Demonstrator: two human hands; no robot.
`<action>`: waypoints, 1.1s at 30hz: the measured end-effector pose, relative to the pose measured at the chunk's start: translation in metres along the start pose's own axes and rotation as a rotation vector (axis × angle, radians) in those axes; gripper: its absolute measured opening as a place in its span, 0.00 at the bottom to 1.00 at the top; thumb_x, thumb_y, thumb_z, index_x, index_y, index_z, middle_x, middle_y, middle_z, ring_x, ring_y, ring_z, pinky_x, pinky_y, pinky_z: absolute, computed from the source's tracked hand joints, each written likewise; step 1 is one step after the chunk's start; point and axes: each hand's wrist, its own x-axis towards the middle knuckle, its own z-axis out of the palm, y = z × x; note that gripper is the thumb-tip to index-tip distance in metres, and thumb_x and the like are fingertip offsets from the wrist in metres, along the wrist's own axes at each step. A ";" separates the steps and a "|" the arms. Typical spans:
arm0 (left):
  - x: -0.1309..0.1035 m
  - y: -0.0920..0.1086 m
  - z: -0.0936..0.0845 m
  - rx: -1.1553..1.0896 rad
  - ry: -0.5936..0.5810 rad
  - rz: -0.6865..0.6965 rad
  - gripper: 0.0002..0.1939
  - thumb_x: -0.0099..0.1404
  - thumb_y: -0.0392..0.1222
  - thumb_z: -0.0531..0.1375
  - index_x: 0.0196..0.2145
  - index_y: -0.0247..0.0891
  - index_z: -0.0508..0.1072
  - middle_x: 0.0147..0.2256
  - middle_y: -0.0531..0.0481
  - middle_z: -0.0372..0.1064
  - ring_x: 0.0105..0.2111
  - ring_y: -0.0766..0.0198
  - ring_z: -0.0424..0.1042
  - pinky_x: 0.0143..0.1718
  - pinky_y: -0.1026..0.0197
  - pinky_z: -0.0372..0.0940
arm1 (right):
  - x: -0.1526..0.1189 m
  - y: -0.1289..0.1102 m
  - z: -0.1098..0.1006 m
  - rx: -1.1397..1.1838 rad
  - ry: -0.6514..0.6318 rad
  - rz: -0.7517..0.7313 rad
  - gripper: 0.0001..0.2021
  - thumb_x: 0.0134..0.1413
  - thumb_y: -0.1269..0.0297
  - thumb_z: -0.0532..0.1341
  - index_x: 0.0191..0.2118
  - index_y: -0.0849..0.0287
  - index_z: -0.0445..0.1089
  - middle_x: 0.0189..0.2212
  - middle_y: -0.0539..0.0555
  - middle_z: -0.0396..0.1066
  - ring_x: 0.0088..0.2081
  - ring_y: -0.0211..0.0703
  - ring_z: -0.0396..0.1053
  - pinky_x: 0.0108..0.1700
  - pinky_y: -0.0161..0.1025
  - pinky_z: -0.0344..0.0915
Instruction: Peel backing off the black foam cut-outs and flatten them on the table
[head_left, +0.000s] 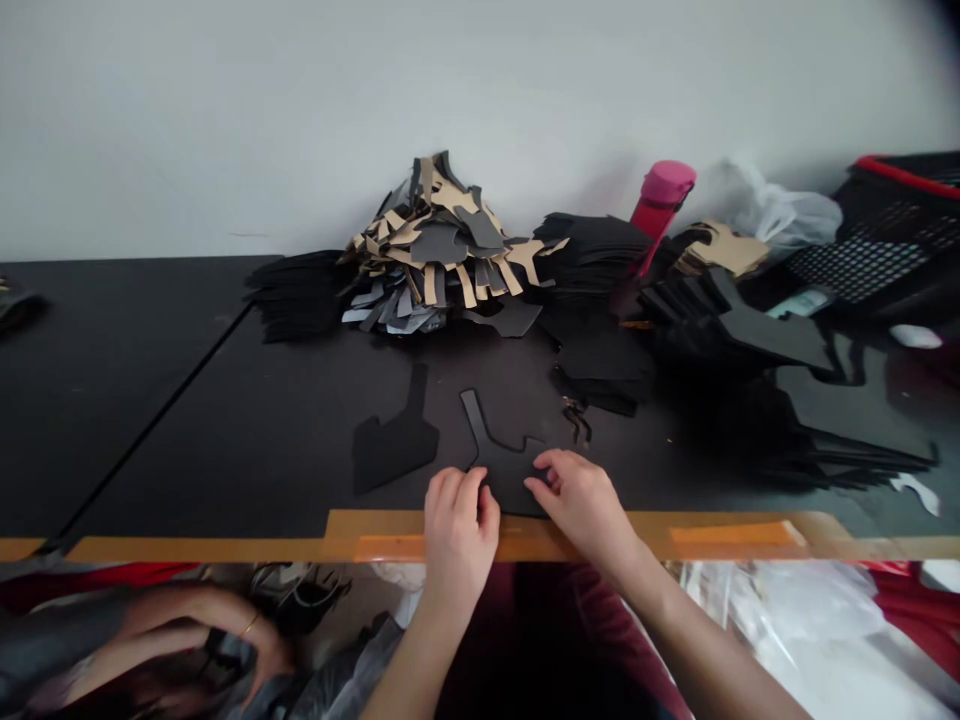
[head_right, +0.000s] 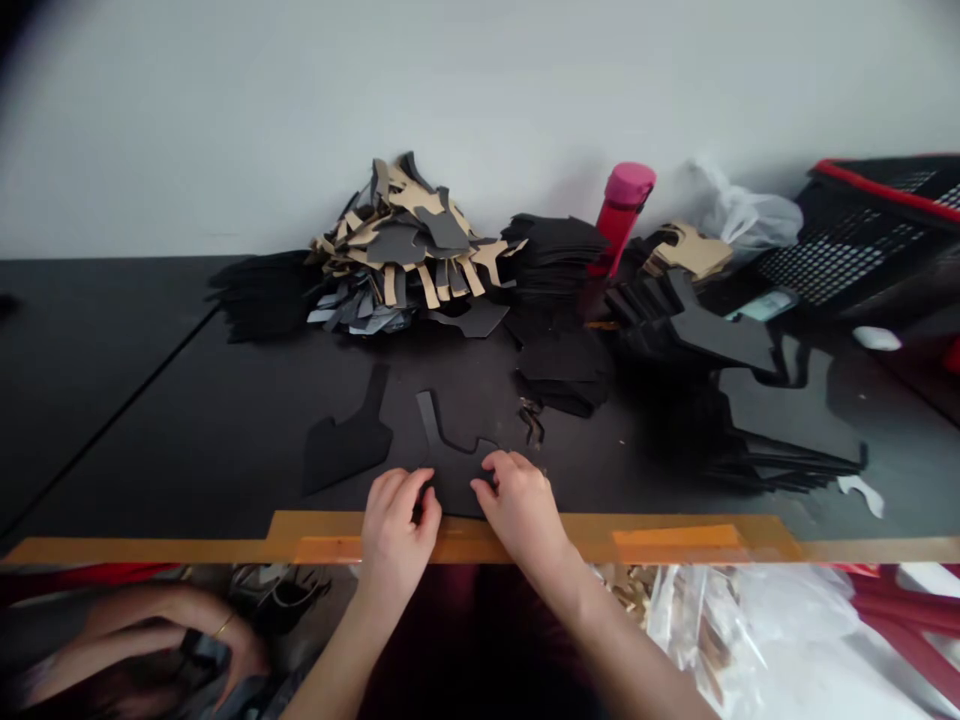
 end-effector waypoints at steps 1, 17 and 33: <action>0.000 0.000 0.000 0.005 0.002 0.001 0.10 0.60 0.29 0.54 0.40 0.30 0.69 0.32 0.43 0.63 0.38 0.57 0.62 0.41 0.53 0.63 | 0.001 0.000 -0.001 -0.017 -0.015 0.002 0.06 0.48 0.70 0.63 0.35 0.62 0.69 0.27 0.52 0.69 0.29 0.41 0.67 0.34 0.37 0.61; -0.002 0.000 0.001 0.041 -0.007 0.020 0.10 0.60 0.29 0.54 0.40 0.30 0.68 0.32 0.43 0.63 0.39 0.56 0.62 0.42 0.52 0.63 | 0.012 -0.007 -0.023 -0.415 -0.204 -0.043 0.17 0.54 0.56 0.59 0.45 0.62 0.64 0.35 0.59 0.69 0.35 0.53 0.69 0.32 0.42 0.62; -0.005 0.002 0.001 0.086 0.008 0.016 0.11 0.60 0.29 0.53 0.41 0.32 0.67 0.33 0.44 0.63 0.40 0.54 0.62 0.41 0.52 0.63 | 0.119 -0.032 0.024 0.159 -0.221 -0.133 0.07 0.39 0.66 0.68 0.29 0.58 0.72 0.38 0.54 0.68 0.44 0.47 0.62 0.46 0.42 0.57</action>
